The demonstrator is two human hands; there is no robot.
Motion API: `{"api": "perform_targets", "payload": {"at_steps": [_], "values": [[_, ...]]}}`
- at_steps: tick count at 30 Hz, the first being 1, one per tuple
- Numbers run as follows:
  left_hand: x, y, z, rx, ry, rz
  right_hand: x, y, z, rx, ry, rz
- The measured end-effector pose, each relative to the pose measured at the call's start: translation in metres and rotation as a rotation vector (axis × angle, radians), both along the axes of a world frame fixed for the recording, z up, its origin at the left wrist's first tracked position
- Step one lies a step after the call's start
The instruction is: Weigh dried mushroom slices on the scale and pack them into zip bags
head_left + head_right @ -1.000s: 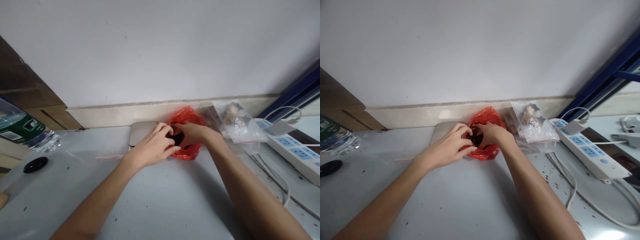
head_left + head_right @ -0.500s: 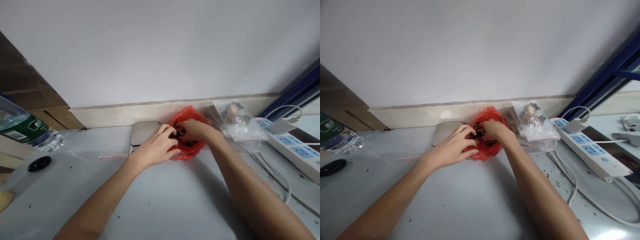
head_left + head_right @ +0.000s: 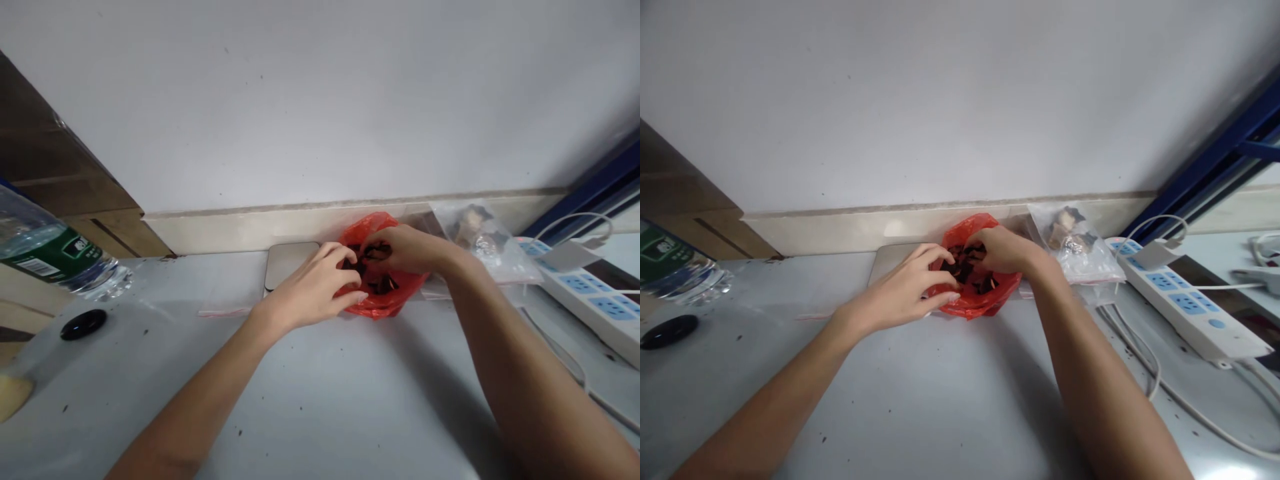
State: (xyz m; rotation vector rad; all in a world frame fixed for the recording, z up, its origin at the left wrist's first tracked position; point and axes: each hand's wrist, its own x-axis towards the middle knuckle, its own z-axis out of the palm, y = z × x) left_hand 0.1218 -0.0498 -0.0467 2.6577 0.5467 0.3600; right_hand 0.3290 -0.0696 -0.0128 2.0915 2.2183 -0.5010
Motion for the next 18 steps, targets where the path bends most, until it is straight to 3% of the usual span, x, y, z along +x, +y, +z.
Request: {"api": "perform_targets", "payload": {"at_steps": [5,10,18], "values": [[-0.007,0.004,0.011,0.009,-0.145,0.019,0.020,-0.006,0.009,0.013,0.170,0.075],[-0.022,0.010,0.025,0.015,-0.155,0.062,0.028,-0.011,0.012,0.024,0.299,0.162],[-0.079,0.027,0.050,-0.128,0.246,0.282,-0.008,-0.012,0.034,0.220,0.404,0.118]]}}
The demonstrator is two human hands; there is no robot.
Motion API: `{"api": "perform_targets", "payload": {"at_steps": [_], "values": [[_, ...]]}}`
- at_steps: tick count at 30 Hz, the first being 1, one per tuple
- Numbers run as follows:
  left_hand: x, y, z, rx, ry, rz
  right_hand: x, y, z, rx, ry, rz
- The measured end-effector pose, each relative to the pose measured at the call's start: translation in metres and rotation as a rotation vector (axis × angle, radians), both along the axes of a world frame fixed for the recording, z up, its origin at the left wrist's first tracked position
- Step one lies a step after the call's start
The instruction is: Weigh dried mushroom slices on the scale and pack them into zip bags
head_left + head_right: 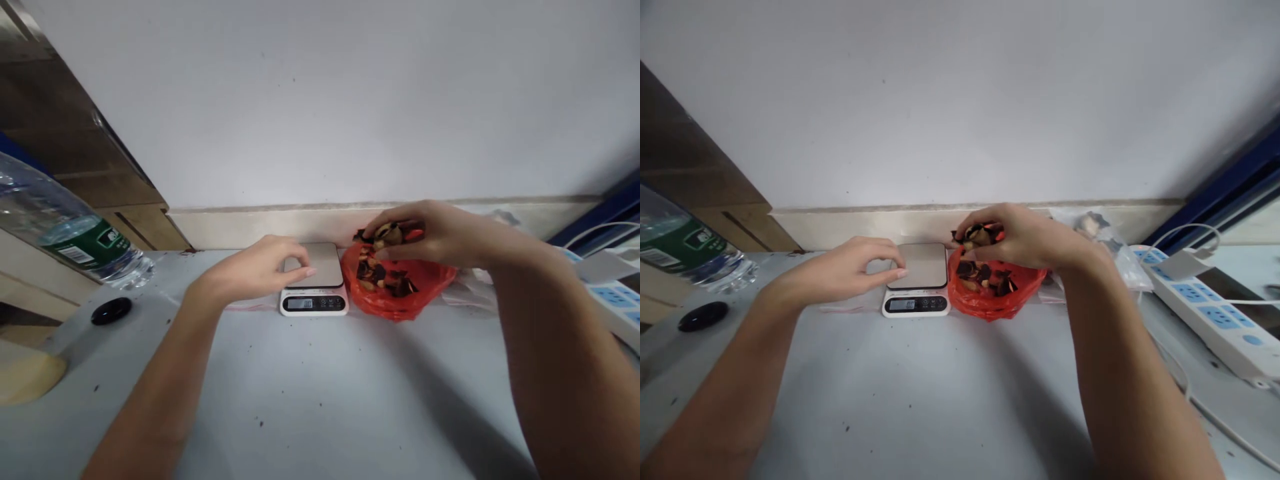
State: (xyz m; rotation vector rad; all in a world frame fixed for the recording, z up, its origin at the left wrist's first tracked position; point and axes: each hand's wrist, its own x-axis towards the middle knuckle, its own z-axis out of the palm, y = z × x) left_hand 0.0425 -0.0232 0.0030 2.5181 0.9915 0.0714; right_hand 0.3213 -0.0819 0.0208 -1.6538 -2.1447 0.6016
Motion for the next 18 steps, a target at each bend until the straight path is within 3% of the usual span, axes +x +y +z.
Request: {"api": "perform_targets", "payload": {"at_steps": [4,8,13,18], "values": [[-0.028,0.007,0.011,-0.150,0.244,0.180,-0.039,0.016,0.002,0.066,0.017,0.024],[-0.043,0.013,0.015,-0.159,0.369,0.328,-0.079,0.038,-0.013,0.027,-0.050,0.045],[-0.050,0.016,0.010,-0.231,0.420,0.350,-0.105,0.054,-0.037,-0.093,-0.239,0.056],[-0.048,0.015,0.007,-0.222,0.423,0.349,-0.107,0.054,-0.043,-0.172,-0.266,0.050]]}}
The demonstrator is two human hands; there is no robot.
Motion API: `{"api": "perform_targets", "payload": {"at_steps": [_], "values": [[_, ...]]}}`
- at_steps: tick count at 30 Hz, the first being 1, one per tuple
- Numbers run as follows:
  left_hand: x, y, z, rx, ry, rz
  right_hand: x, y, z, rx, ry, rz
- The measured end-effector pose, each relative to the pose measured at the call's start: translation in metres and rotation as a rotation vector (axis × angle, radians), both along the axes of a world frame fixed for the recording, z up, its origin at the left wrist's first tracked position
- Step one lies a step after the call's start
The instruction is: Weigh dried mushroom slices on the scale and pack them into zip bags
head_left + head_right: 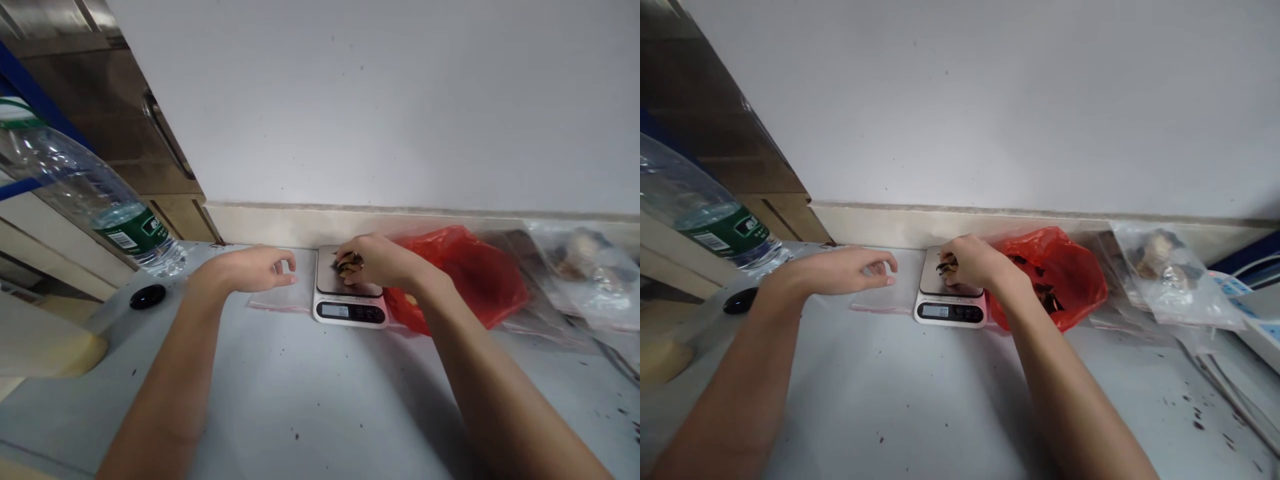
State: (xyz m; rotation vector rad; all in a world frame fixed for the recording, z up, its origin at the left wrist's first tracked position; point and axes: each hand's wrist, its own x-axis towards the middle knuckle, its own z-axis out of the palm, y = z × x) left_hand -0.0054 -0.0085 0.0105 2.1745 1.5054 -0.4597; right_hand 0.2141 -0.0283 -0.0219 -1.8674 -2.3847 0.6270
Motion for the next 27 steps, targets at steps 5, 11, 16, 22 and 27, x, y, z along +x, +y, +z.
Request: {"api": "perform_targets", "payload": {"at_steps": [5,11,16,22,27], "values": [[0.005,0.000,-0.002,0.004,0.009,-0.030,0.004,-0.007,0.006,-0.022,0.020,0.018],[0.011,-0.003,-0.003,-0.008,0.046,-0.054,0.014,-0.004,0.002,-0.021,0.106,-0.038],[0.013,-0.002,-0.005,-0.012,0.032,-0.062,0.023,0.001,-0.005,0.023,0.141,-0.073],[0.018,-0.003,-0.010,-0.017,-0.031,-0.129,0.029,0.001,-0.005,0.019,0.181,-0.116],[0.022,-0.006,-0.011,-0.026,-0.078,-0.167,0.032,-0.002,-0.002,0.041,0.170,-0.096]]}}
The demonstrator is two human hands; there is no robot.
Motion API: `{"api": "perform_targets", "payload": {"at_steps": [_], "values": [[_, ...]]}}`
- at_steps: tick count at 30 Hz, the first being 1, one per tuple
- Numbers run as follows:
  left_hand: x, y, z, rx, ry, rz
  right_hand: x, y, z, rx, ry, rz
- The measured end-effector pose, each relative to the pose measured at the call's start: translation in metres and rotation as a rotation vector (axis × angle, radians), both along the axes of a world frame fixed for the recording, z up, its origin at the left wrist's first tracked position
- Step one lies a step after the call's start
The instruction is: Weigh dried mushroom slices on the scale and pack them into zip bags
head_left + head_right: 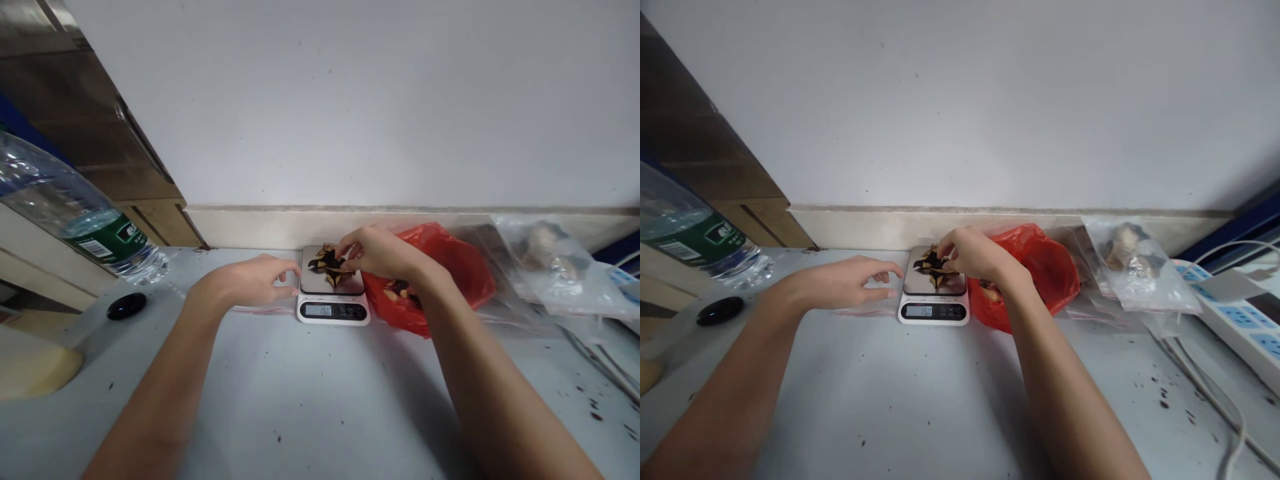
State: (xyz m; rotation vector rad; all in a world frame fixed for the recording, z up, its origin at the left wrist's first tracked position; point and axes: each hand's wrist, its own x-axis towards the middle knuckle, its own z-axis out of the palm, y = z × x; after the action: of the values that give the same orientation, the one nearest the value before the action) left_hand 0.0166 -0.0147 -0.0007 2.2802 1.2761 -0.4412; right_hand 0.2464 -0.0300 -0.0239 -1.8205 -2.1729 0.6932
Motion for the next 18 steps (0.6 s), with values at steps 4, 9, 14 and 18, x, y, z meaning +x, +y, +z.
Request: {"api": "perform_targets", "payload": {"at_steps": [4,9,14,18], "values": [[-0.004,0.002,0.003,-0.012,0.073,0.055,0.004,-0.006,0.009,-0.003,0.045,-0.049],[-0.014,0.009,-0.003,-0.037,0.143,0.083,0.009,-0.010,0.016,0.005,0.019,-0.105],[-0.012,0.015,-0.019,-0.059,0.170,0.061,0.007,-0.010,0.016,-0.095,-0.175,-0.123],[-0.009,0.017,-0.027,-0.076,0.149,0.050,0.006,-0.009,0.011,-0.181,-0.200,-0.089]]}}
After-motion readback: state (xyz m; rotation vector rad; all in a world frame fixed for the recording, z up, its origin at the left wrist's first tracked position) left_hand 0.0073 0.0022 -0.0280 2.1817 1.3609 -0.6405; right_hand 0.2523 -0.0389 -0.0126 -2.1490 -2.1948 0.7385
